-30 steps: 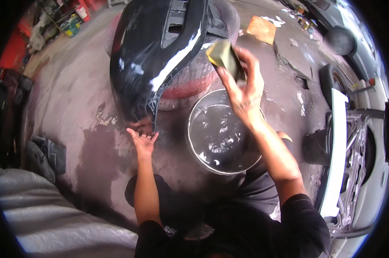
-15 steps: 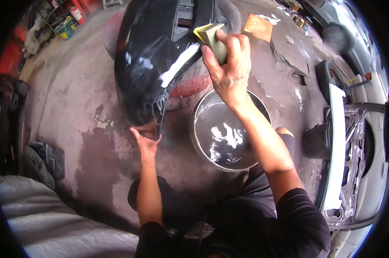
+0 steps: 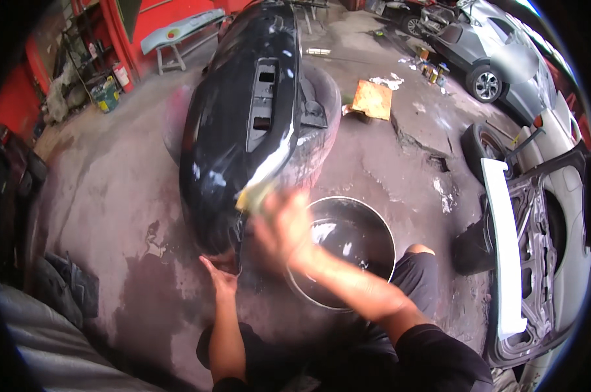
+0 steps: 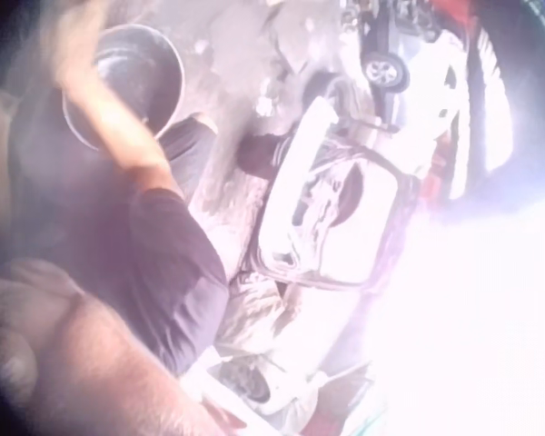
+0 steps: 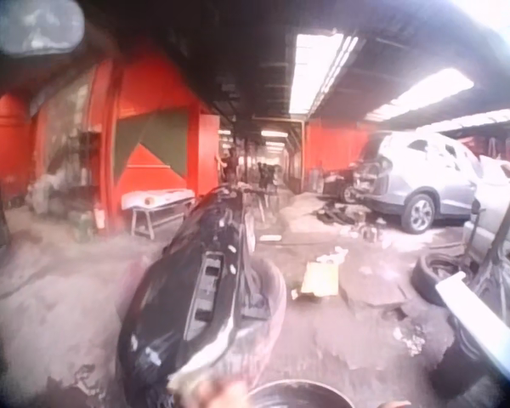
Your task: The person sits on the floor and uses a sanding block to wet-sand a black car bumper resting on a tire. They repeatedly dip the sanding block into a bucket of water and rub it along the bumper's surface.
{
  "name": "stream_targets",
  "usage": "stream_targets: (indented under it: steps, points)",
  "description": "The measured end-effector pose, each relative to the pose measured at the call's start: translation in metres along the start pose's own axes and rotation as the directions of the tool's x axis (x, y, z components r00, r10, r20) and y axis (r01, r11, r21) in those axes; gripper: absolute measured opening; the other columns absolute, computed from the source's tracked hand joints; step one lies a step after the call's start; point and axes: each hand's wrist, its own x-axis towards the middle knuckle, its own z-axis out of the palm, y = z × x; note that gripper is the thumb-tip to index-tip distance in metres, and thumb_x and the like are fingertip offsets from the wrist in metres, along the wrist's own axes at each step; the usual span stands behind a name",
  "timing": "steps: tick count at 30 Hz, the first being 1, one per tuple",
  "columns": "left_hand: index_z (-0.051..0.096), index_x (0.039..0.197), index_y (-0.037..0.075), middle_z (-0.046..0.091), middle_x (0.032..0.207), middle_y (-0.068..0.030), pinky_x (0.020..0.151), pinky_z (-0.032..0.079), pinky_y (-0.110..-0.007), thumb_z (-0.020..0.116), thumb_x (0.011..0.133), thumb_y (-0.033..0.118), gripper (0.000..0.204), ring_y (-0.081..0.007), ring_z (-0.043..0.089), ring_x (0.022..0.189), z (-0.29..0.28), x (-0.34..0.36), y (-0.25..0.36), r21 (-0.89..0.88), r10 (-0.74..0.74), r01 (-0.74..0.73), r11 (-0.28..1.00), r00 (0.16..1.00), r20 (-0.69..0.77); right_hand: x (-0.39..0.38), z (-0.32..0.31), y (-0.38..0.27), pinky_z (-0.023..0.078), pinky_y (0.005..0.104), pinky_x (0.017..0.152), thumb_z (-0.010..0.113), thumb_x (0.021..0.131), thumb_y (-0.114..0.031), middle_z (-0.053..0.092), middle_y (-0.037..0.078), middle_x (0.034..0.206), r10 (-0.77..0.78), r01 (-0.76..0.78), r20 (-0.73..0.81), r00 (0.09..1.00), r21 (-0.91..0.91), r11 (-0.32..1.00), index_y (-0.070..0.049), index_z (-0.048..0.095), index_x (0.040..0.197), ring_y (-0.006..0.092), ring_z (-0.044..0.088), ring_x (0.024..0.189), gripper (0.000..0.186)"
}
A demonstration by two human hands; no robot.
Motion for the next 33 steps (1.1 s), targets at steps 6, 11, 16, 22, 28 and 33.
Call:
stream_targets:
  steps: [6, 11, 16, 22, 28, 33]
  points:
    - [0.034, 0.168, 0.028, 0.039, 0.171, -0.0058, 0.124, 0.023, -0.069, 0.038, 0.078, 0.107, 0.12, -0.0305, 0.035, 0.157, -0.014, 0.01, 0.001, 0.009, -0.017, 0.017, 1.0, 0.999, -0.047, 0.032, -0.017, 0.033, 0.05, 0.0499, 0.077, 0.084, 0.086, -0.009, 0.058, 0.023, 0.106, 0.093, -0.044, -0.338, 0.937, 0.149, 0.988, 0.002, 0.058, 0.129, 0.0422, 0.059, 0.093, 0.052]
    - [0.031, 0.169, 0.028, 0.04, 0.171, -0.0067, 0.124, 0.027, -0.067, 0.042, 0.077, 0.105, 0.121, -0.0312, 0.038, 0.155, 0.012, -0.004, 0.0, -0.003, -0.052, 0.052, 0.999, 0.999, -0.009, -0.002, 0.005, -0.003, 0.053, 0.047, 0.08, 0.091, 0.076, -0.005, 0.059, 0.025, 0.113, -0.072, 0.109, -0.33, 0.941, 0.094, 0.99, -0.001, 0.06, 0.131, 0.0408, 0.062, 0.093, 0.063]
    - [0.01, 0.175, 0.031, 0.02, 0.18, -0.0069, 0.128, 0.02, -0.069, 0.038, 0.08, 0.105, 0.123, -0.0355, 0.022, 0.164, 0.019, -0.023, 0.009, 0.06, 0.033, -0.031, 0.998, 0.999, -0.027, 0.018, -0.012, 0.015, 0.049, 0.049, 0.077, 0.082, 0.079, -0.004, 0.056, 0.023, 0.108, -0.056, 0.099, -0.328, 0.943, 0.116, 0.988, -0.001, 0.061, 0.122, 0.0404, 0.058, 0.093, 0.048]
    - [0.024, 0.172, 0.029, 0.033, 0.175, -0.0057, 0.127, 0.032, -0.06, 0.044, 0.086, 0.099, 0.113, -0.0306, 0.036, 0.158, 0.03, -0.023, 0.01, 0.0, 0.003, -0.003, 1.0, 0.997, -0.074, 0.013, -0.007, 0.006, 0.047, 0.0496, 0.079, 0.085, 0.078, -0.007, 0.058, 0.025, 0.116, -0.167, 0.196, -0.324, 0.931, 0.058, 0.979, -0.001, 0.06, 0.13, 0.0427, 0.056, 0.097, 0.059]
    - [0.024, 0.172, 0.03, 0.039, 0.17, -0.0054, 0.125, 0.037, -0.058, 0.047, 0.086, 0.098, 0.112, -0.029, 0.043, 0.153, 0.022, -0.024, 0.01, 0.029, -0.016, 0.018, 0.999, 0.998, -0.068, 0.04, -0.031, 0.043, 0.051, 0.0497, 0.081, 0.084, 0.082, -0.003, 0.058, 0.023, 0.112, 0.006, 0.001, -0.334, 0.943, 0.022, 1.0, 0.001, 0.063, 0.127, 0.0394, 0.06, 0.095, 0.05]
    - [0.023, 0.172, 0.031, 0.037, 0.171, -0.0054, 0.126, 0.035, -0.056, 0.045, 0.085, 0.099, 0.112, -0.0289, 0.04, 0.154, 0.012, -0.007, 0.007, -0.007, -0.002, 0.002, 1.0, 0.997, -0.079, 0.012, -0.023, 0.005, 0.052, 0.0466, 0.085, 0.086, 0.078, -0.005, 0.059, 0.024, 0.115, -0.184, 0.191, -0.212, 0.96, 0.015, 0.981, -0.001, 0.066, 0.132, 0.0401, 0.059, 0.099, 0.058]
